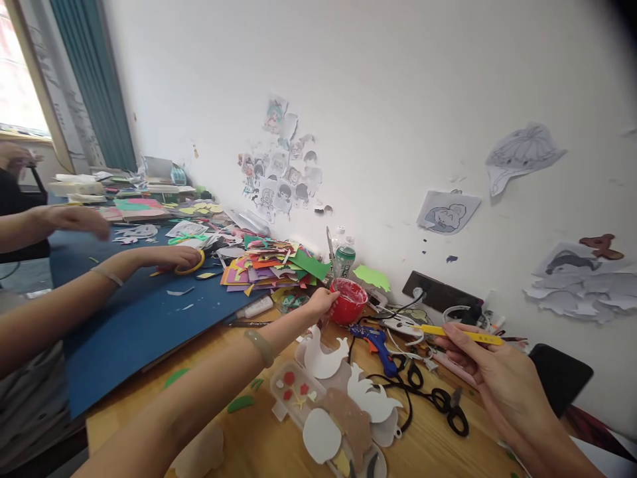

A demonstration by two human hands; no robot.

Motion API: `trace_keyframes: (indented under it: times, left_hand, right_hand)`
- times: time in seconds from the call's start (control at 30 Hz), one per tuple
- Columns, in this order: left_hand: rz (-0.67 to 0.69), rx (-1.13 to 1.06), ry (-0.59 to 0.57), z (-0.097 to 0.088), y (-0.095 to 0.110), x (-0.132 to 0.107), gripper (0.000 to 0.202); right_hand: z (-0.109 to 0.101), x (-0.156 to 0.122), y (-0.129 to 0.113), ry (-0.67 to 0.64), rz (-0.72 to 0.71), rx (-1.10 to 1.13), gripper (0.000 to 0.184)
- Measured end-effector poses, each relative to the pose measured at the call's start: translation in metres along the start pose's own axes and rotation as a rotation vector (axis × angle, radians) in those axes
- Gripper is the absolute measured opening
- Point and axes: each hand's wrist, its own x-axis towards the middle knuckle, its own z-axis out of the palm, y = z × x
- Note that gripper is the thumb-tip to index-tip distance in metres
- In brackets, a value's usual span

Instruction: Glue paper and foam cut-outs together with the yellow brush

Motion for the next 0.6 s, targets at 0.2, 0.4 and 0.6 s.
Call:
trace_keyframes:
  times: [0.2,0.4,0.6]
  left_hand:
    - [0.063,0.063,-0.051,-0.025,0.014,-0.036,0.026]
    - [0.12,0.072,-0.106,-0.049,0.007,-0.099,0.038]
    - [0.097,0.023,-0.158,-0.054,-0.02,-0.14,0.042]
  right_hand:
    - [0.003,-0.004,-0.009,-0.003,-0.023,-0.011,0.053]
    - [0.022,-0.024,-0.021,-0.122,-0.093,-0.119,0.041]
    - [0.05,-0.044,-0.016,-0.254,-0.346,-0.522,0.027]
